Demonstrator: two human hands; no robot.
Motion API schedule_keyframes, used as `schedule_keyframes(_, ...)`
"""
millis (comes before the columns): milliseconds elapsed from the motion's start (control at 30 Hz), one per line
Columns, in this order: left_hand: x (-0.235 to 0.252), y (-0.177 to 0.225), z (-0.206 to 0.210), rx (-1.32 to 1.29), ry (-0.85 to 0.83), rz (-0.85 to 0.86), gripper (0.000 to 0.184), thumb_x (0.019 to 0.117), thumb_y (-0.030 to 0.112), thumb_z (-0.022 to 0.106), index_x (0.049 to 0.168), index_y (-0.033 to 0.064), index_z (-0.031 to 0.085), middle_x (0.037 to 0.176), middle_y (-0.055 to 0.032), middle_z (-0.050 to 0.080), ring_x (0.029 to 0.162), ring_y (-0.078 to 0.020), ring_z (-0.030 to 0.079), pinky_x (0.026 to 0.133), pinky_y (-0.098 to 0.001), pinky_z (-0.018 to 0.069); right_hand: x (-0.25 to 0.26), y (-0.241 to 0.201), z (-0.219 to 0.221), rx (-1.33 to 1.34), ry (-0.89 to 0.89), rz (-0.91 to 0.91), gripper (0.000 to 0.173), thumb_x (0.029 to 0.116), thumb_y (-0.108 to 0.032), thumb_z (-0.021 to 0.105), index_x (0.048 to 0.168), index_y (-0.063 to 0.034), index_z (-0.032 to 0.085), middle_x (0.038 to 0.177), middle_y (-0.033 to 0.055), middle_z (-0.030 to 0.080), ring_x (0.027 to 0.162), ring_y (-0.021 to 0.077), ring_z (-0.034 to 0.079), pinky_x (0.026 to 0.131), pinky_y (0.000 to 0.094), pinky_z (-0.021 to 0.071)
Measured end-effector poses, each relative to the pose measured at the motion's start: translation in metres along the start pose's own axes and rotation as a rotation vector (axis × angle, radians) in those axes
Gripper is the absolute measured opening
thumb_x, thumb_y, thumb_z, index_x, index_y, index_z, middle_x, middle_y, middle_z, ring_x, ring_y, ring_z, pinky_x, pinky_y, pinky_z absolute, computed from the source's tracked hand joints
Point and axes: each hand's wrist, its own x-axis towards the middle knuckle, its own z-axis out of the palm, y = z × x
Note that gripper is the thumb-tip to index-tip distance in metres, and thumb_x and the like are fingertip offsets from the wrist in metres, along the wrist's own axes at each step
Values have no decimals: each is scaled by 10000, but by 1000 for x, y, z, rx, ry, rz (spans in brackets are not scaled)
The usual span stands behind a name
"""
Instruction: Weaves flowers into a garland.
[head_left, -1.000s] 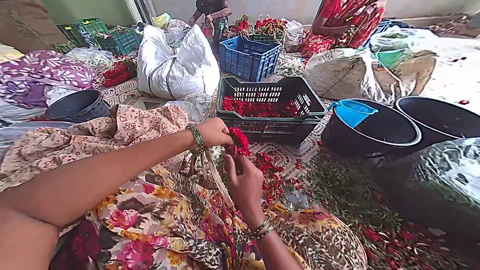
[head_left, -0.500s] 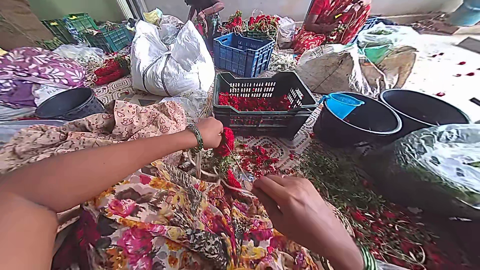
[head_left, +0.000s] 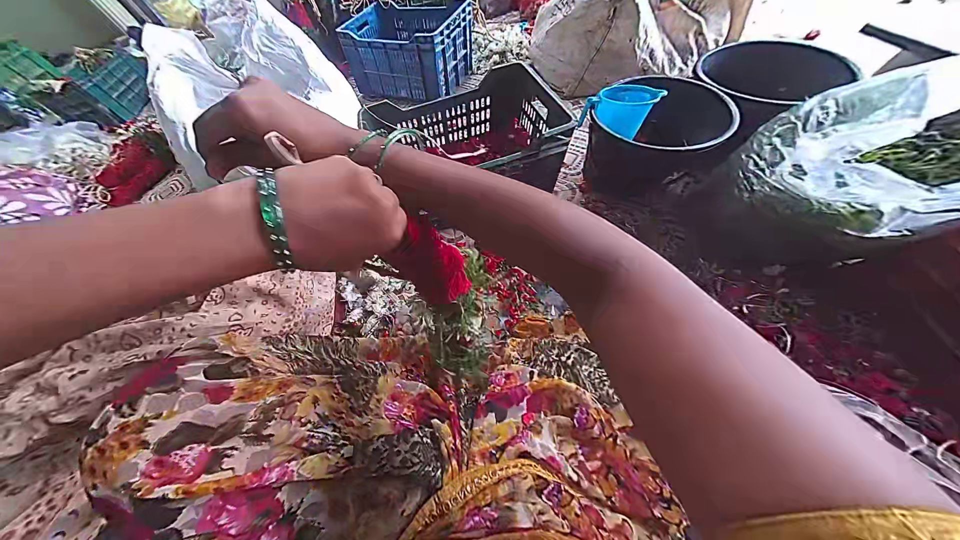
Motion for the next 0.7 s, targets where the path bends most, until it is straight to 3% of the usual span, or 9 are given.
schedule_keyframes(33, 16, 10, -45, 26, -338, -197, 303, 940, 202, 481, 661, 107, 552, 588, -14, 514, 524, -172, 587, 444, -374, 454, -8, 16, 4, 74, 78, 31, 160, 922, -142, 685, 994, -62, 803, 910, 83, 770, 849, 185, 712, 803, 393, 506)
schedule_keyframes(67, 25, 21, -68, -29, -427, -413, 336, 940, 237, 481, 630, 123, 541, 564, 11, 497, 502, -126, 550, 425, -333, 410, -26, 33, 4, 100, 76, 111, 217, 932, -139, 691, 1104, -42, 780, 979, 113, 766, 915, 219, 708, 872, 413, 513)
schedule_keyframes(133, 29, 39, -93, -275, -387, -881, 341, 945, 270, 543, 618, 190, 600, 529, 104, 482, 457, 10, 445, 403, -214, 311, -88, 73, 7, 112, -29, 348, 467, 950, -148, 697, 1386, -4, 609, 1231, 190, 693, 1165, 311, 644, 1038, 445, 483)
schedule_keyframes(167, 31, 44, -104, -482, -346, -1133, 340, 978, 213, 580, 645, 182, 644, 518, 108, 510, 433, 37, 431, 387, -164, 302, -126, 90, 11, 82, -96, 501, 504, 960, -141, 688, 1421, 14, 552, 1277, 220, 664, 1210, 344, 622, 1075, 474, 459)
schedule_keyframes(267, 44, 48, -124, -1030, -81, -1814, 433, 1081, 63, 419, 689, 104, 600, 451, 48, 387, 358, 4, 308, 359, -130, 246, -245, 118, 47, -61, -370, 1003, 215, 988, -100, 604, 1125, 37, 696, 1107, 255, 697, 1070, 428, 670, 935, 622, 511)
schedule_keyframes(333, 33, 47, -112, -1185, 95, -1926, 480, 1091, 74, 360, 651, 134, 542, 442, 73, 336, 355, 15, 286, 360, -120, 246, -315, 123, 91, -67, -483, 1278, 156, 941, -50, 626, 1026, 53, 707, 1090, 284, 686, 1069, 471, 657, 885, 673, 512)
schedule_keyframes(433, -13, 45, -63, -1388, 222, -1766, 420, 1042, 119, 414, 676, 164, 616, 461, 92, 365, 372, 40, 308, 366, -117, 282, -392, 116, 152, -54, -363, 1490, 273, 955, -37, 606, 1205, 45, 683, 1243, 292, 657, 1213, 476, 606, 990, 655, 482)
schedule_keyframes(567, -29, 44, -23, -1362, 223, -1808, 335, 1014, 58, 522, 705, 119, 637, 489, 77, 398, 395, 38, 295, 373, -121, 235, -434, 108, 195, -135, -456, 1351, 355, 1040, -126, 506, 1359, -54, 645, 1447, 205, 583, 1434, 406, 444, 1185, 592, 309)
schedule_keyframes(700, -30, 33, -6, -1284, 225, -1928, 327, 1020, 64, 583, 696, 83, 620, 513, 61, 428, 399, 19, 318, 380, -132, 252, -413, 90, 178, -99, -121, 1354, 281, 1005, -139, 552, 1200, -12, 711, 1275, 227, 663, 1268, 398, 582, 1111, 574, 404)
